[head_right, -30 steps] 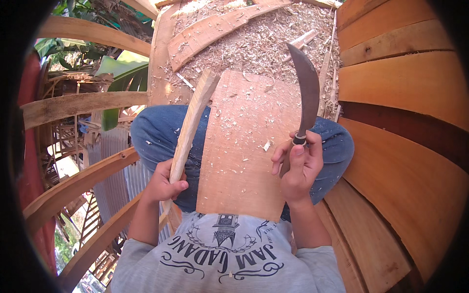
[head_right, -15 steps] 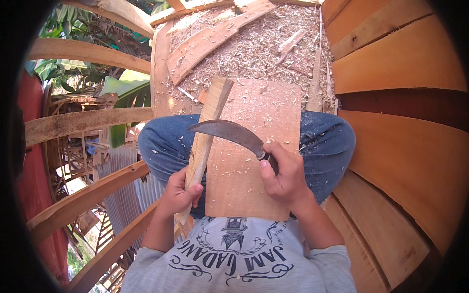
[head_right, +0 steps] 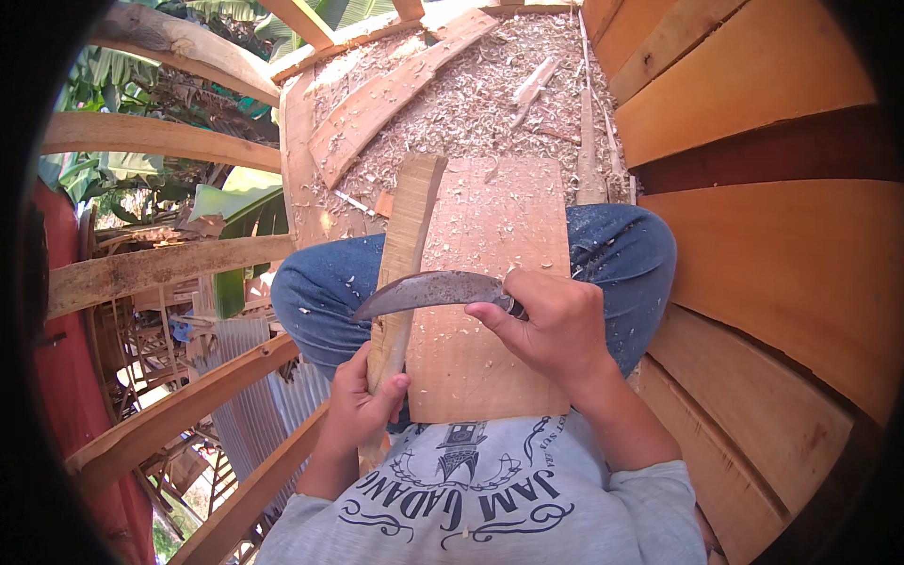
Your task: The person sits cross-legged and uses a curved blade to shave and shape a long piece of wood held between their legs. They repeatedly rotate the wood and scrape along its length to remove bark and smooth the surface.
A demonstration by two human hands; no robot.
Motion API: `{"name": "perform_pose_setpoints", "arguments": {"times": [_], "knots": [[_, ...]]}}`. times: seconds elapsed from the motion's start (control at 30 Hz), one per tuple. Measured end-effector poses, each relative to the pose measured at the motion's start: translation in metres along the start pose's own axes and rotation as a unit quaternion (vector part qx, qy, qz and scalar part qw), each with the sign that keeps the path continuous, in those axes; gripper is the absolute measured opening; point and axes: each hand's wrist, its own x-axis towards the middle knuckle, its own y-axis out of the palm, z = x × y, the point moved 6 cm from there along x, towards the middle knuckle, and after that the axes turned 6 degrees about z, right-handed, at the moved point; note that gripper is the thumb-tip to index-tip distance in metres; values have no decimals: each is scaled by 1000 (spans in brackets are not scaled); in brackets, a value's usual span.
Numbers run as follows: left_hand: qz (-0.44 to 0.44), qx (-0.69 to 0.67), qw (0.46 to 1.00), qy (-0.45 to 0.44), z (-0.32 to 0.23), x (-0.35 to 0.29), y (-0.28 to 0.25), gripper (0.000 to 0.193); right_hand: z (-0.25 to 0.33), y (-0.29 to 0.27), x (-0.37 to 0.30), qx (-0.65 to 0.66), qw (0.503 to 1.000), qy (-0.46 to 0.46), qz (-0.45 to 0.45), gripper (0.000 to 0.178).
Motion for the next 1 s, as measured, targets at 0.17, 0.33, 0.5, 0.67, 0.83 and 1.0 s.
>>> {"name": "perform_pose_setpoints", "arguments": {"times": [0.17,0.33,0.5,0.67,0.83,1.0], "knots": [[-31,51,998,6,-15,-2,3,27,7,-8,1,-46,999,22,-16,49],[-29,58,998,10,-18,1,6,28,11,-9,0,-66,998,15,-16,52],[-17,88,996,22,-24,2,9,29,3,-4,2,-75,997,-9,-35,57],[-11,62,998,31,-29,1,21,28,-22,-10,15,-109,989,28,-93,62],[77,75,993,42,-20,-17,47,26,-98,-59,27,-86,960,198,-180,64],[-16,24,999,-20,-8,-3,17,27,-61,-40,6,36,986,129,-98,60]]}}
